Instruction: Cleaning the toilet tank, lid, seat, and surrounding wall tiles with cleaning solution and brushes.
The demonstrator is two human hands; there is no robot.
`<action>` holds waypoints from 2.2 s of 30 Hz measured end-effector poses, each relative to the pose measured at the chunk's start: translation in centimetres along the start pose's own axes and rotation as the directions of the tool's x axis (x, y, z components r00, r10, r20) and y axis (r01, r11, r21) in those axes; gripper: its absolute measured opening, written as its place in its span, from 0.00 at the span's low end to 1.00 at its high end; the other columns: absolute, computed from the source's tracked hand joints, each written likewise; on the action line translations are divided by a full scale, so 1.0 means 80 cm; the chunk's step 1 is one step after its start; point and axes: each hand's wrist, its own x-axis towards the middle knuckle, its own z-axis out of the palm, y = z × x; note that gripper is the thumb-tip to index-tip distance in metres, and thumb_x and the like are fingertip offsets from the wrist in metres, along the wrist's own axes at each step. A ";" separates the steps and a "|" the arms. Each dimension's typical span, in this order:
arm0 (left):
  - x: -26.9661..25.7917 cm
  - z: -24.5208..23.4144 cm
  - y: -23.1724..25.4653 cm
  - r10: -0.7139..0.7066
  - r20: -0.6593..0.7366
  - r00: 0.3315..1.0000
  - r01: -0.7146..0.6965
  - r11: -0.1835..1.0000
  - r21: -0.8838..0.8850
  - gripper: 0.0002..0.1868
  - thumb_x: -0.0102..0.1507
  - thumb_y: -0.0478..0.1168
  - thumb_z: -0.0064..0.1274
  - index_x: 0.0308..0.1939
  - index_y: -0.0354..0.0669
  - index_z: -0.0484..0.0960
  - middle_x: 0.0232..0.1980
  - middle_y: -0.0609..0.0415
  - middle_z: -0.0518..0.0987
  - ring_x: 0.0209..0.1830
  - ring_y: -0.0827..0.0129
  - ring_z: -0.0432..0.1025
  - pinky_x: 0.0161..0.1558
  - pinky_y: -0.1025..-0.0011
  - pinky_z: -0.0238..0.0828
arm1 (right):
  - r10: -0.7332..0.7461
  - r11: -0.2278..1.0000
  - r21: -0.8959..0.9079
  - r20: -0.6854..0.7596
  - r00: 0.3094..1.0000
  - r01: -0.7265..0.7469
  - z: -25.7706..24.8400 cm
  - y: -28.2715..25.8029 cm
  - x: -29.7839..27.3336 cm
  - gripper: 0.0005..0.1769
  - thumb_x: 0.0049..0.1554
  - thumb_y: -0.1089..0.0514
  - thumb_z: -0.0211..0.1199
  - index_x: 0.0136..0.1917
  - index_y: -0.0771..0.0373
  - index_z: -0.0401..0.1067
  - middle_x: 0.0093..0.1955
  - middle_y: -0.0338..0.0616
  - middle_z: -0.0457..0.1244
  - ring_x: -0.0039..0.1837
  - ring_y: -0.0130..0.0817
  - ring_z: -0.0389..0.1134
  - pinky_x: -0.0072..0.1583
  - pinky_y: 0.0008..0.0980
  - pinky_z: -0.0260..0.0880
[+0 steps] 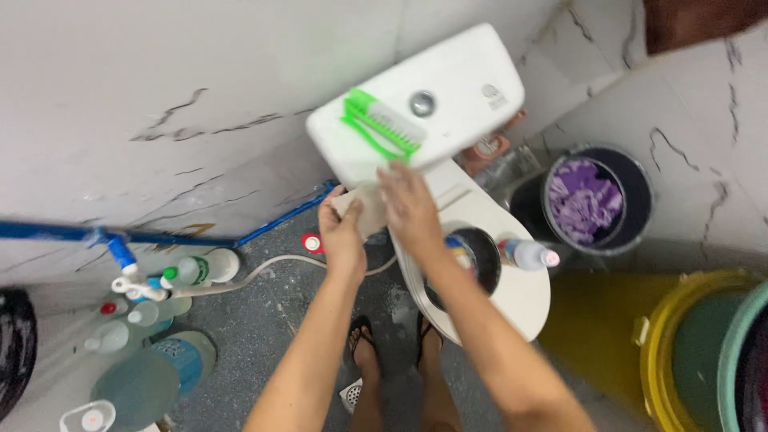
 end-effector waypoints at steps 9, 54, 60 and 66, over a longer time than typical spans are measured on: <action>-0.002 0.047 -0.069 -0.024 0.095 0.995 0.035 0.992 -0.118 0.24 0.64 0.27 0.51 0.64 0.37 0.67 0.61 0.42 0.75 0.58 0.59 0.74 0.59 0.65 0.76 | 0.578 0.814 0.267 -0.446 0.683 -0.515 -0.073 0.089 -0.209 0.16 0.58 0.66 0.64 0.58 0.65 0.67 0.54 0.44 0.61 0.54 0.35 0.63 0.59 0.34 0.67; -0.069 -0.029 -0.221 -0.060 -0.248 0.967 0.008 0.978 -0.207 0.22 0.60 0.24 0.46 0.59 0.39 0.72 0.54 0.44 0.78 0.51 0.58 0.77 0.51 0.63 0.80 | 0.421 0.886 -0.464 0.796 0.435 -0.009 -0.210 0.213 -0.189 0.36 0.37 0.50 0.74 0.57 0.60 0.66 0.50 0.55 0.68 0.55 0.53 0.71 0.57 0.46 0.71; -0.084 -0.038 -0.214 -0.082 -0.270 0.959 0.016 0.971 -0.237 0.23 0.61 0.24 0.45 0.60 0.39 0.71 0.54 0.44 0.78 0.50 0.58 0.78 0.50 0.63 0.81 | 0.418 0.870 -0.488 0.811 0.409 0.078 -0.186 0.200 -0.188 0.34 0.38 0.50 0.73 0.57 0.59 0.67 0.49 0.55 0.69 0.55 0.53 0.70 0.57 0.47 0.71; -0.085 -0.050 -0.221 -0.077 -0.282 0.956 0.007 0.971 -0.239 0.23 0.61 0.24 0.45 0.60 0.39 0.72 0.54 0.44 0.78 0.50 0.59 0.77 0.49 0.63 0.81 | 0.444 0.847 -0.516 0.819 0.363 0.131 -0.178 0.197 -0.185 0.32 0.40 0.51 0.70 0.57 0.60 0.67 0.48 0.53 0.70 0.54 0.51 0.72 0.57 0.45 0.72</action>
